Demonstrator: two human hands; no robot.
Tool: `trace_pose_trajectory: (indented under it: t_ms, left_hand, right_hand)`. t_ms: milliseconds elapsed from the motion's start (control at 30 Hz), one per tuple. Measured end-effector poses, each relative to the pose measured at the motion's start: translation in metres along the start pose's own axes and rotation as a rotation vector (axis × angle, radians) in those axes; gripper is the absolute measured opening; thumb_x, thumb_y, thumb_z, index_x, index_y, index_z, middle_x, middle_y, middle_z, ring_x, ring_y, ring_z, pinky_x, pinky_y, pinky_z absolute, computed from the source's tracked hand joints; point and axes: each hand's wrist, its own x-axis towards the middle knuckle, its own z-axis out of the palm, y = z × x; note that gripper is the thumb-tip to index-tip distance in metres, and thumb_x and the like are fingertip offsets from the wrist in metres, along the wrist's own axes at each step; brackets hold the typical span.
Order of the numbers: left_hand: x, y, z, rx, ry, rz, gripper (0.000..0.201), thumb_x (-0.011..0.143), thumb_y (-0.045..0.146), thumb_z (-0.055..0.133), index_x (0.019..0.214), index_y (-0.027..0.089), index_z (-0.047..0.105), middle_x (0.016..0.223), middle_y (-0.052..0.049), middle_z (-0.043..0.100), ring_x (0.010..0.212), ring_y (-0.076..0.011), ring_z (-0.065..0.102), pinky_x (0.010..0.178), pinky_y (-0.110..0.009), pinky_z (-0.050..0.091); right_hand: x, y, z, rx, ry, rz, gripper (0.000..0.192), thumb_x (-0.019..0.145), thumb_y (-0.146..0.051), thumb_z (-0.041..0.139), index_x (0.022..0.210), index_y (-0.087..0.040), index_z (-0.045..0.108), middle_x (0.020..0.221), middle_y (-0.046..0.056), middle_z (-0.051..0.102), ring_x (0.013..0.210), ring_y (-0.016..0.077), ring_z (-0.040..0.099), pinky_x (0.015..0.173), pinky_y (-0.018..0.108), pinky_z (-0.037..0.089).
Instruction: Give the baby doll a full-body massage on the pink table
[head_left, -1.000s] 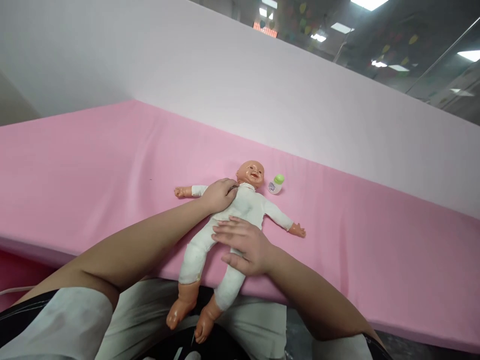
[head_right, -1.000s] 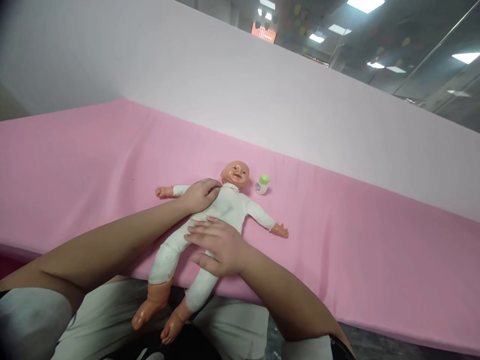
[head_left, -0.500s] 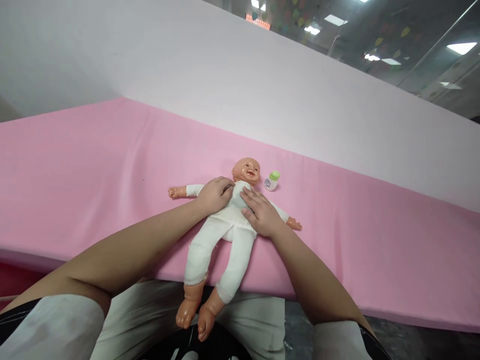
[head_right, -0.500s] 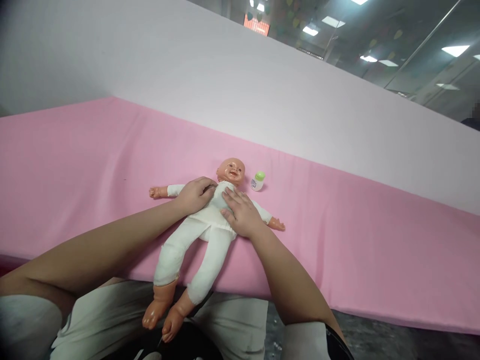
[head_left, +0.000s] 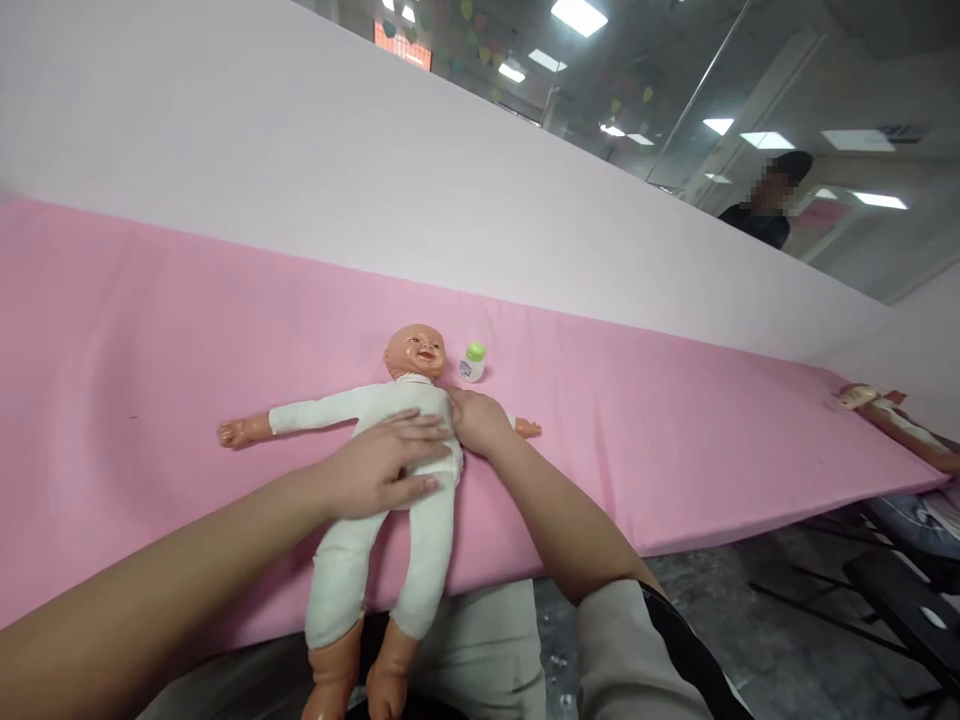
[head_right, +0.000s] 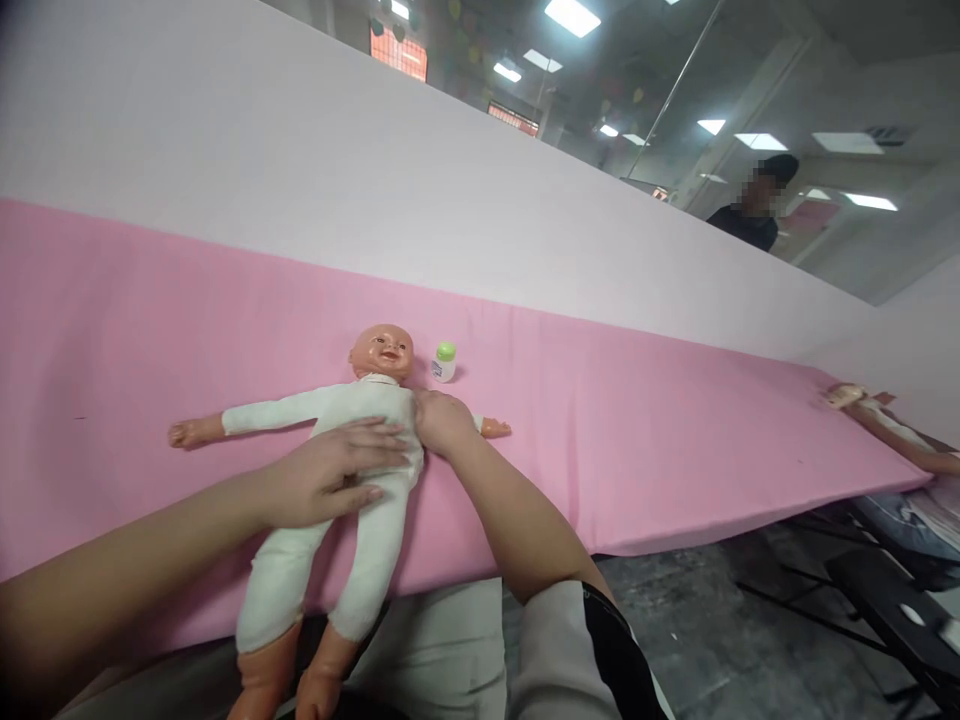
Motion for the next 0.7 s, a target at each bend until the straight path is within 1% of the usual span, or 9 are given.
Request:
trace_pose_trajectory:
  t_ms: [67,167,267,333,433,500,533,633,700]
  left_hand:
    - [0.001,-0.014,0.0,0.118,-0.021,-0.125,0.053,0.105,0.056,0.052,0.15,0.03,0.062,0.163,-0.007,0.052,0.156,-0.0334,0.043,0.133,-0.057,0.022]
    - [-0.001,-0.031,-0.002,0.21,-0.021,-0.266,0.064,0.108,0.061,0.04,0.162,0.028,0.048,0.172,-0.008,0.037,0.162,-0.0323,0.029,0.134,-0.058,0.016]
    - [-0.003,-0.038,-0.005,0.279,-0.007,-0.392,0.073,0.107,0.067,0.033,0.167,0.025,0.038,0.176,-0.009,0.028,0.165,-0.0329,0.021,0.133,-0.059,0.017]
    - [-0.006,-0.041,-0.009,0.311,0.002,-0.454,0.076,0.107,0.067,0.029,0.169,0.024,0.034,0.177,-0.009,0.025,0.165,-0.0332,0.022,0.132,-0.059,0.02]
    - [-0.008,-0.049,-0.014,0.319,0.04,-0.517,0.074,0.109,0.063,0.028,0.169,0.02,0.033,0.174,-0.012,0.032,0.161,-0.0324,0.032,0.131,-0.057,0.024]
    - [-0.01,-0.056,-0.017,0.313,0.086,-0.569,0.069,0.109,0.056,0.029,0.165,0.018,0.04,0.168,-0.013,0.045,0.155,-0.031,0.043,0.129,-0.054,0.03]
    - [-0.01,-0.061,-0.019,0.315,0.111,-0.602,0.065,0.109,0.052,0.029,0.161,0.018,0.046,0.163,-0.013,0.052,0.151,-0.0306,0.049,0.128,-0.053,0.033]
    - [-0.012,-0.073,-0.022,0.337,0.144,-0.698,0.057,0.109,0.047,0.027,0.143,0.022,0.064,0.146,-0.01,0.069,0.135,-0.0307,0.063,0.121,-0.052,0.04]
    - [-0.014,-0.078,-0.023,0.343,0.143,-0.737,0.055,0.109,0.048,0.026,0.133,0.024,0.069,0.138,-0.009,0.073,0.128,-0.0302,0.067,0.114,-0.048,0.047]
  right_hand:
    - [0.0,0.0,0.0,0.011,0.0,-0.006,0.046,0.112,-0.034,0.031,0.146,-0.022,0.059,0.134,0.01,0.075,0.12,0.0248,0.07,0.1,0.035,0.05]
    - [-0.002,0.0,0.0,0.02,0.026,-0.019,0.045,0.11,-0.031,0.033,0.145,-0.023,0.06,0.134,0.009,0.075,0.119,0.0245,0.07,0.1,0.035,0.05]
    - [-0.003,-0.001,-0.001,0.042,0.063,-0.041,0.044,0.109,-0.03,0.035,0.145,-0.025,0.061,0.133,0.008,0.075,0.118,0.0254,0.071,0.1,0.037,0.051]
    - [-0.004,0.0,-0.002,0.075,0.08,-0.06,0.045,0.108,-0.03,0.036,0.145,-0.028,0.061,0.134,0.006,0.075,0.119,0.0255,0.07,0.1,0.037,0.052]
    - [-0.005,0.002,-0.001,0.128,0.101,-0.078,0.044,0.106,-0.026,0.039,0.143,-0.028,0.064,0.137,0.006,0.074,0.122,0.0259,0.069,0.103,0.039,0.053]
    - [-0.008,0.003,0.001,0.167,0.159,-0.135,0.045,0.102,-0.023,0.044,0.142,-0.024,0.065,0.139,0.008,0.072,0.127,0.0264,0.067,0.11,0.043,0.052]
    - [-0.01,0.002,0.002,0.198,0.206,-0.194,0.045,0.101,-0.024,0.047,0.142,-0.022,0.065,0.142,0.009,0.071,0.131,0.0264,0.066,0.114,0.044,0.05]
    - [-0.025,-0.01,0.003,0.33,0.304,-0.492,0.043,0.099,-0.031,0.057,0.139,-0.021,0.068,0.147,0.01,0.069,0.142,0.0255,0.059,0.124,0.045,0.044]
    - [-0.04,-0.026,0.002,0.4,0.246,-0.729,0.042,0.1,-0.037,0.059,0.138,-0.022,0.069,0.148,0.01,0.068,0.147,0.0248,0.056,0.125,0.046,0.044]
